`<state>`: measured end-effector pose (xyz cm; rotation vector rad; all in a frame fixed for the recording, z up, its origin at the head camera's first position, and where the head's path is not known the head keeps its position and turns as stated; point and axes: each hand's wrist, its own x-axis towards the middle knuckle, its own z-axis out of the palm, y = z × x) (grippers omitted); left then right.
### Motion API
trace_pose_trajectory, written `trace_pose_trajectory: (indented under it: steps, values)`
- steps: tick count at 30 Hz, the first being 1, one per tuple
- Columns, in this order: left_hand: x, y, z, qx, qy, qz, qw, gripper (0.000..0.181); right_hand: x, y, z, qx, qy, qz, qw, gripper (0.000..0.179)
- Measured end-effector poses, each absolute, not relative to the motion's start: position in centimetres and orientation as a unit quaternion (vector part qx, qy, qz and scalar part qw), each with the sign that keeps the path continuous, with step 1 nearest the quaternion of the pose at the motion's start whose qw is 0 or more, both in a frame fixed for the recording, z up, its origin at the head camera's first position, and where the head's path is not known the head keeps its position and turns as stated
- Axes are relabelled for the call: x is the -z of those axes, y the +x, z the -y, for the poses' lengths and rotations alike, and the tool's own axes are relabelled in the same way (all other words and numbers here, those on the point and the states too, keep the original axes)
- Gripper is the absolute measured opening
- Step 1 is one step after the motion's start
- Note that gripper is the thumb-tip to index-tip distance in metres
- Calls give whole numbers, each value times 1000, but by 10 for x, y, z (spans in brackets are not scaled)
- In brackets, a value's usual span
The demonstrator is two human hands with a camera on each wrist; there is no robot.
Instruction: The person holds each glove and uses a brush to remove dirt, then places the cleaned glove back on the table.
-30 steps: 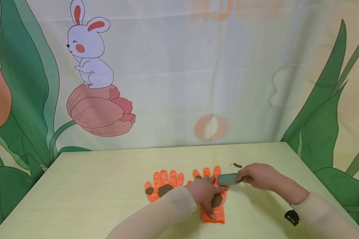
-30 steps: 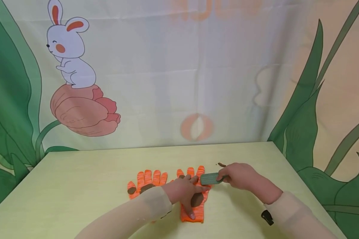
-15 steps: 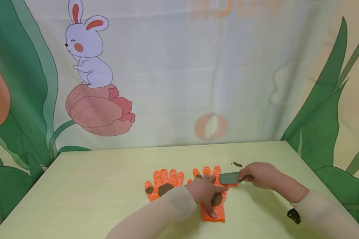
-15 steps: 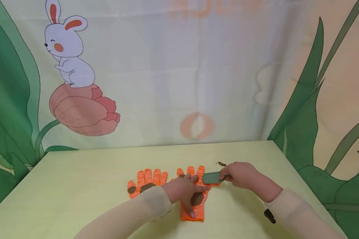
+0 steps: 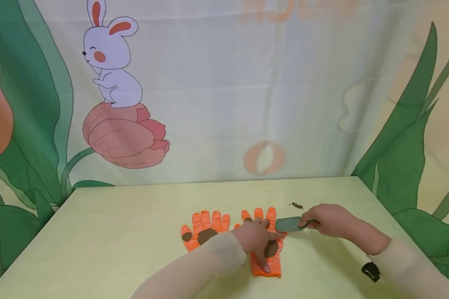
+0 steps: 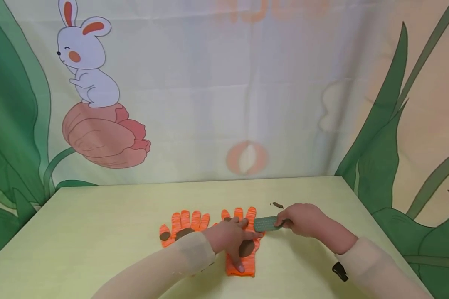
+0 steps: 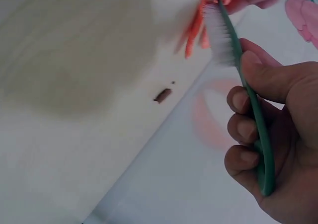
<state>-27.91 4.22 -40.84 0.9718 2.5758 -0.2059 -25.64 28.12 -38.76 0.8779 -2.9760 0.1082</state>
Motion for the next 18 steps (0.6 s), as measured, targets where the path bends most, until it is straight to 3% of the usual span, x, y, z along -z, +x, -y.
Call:
trace_pose_trajectory:
  steps: [5,14,18]
  values:
    - [407,-281,-42,87,359,-912,177,101,397,-258,-284,-32,263,964,23,20]
    - [407,-280,-43,102,363,-909,176,100,402,-265,-292,16,216,972,90,18]
    - [406,-279,-42,106,361,-908,181,100,407,-261,-292,-60,257,960,88,17]
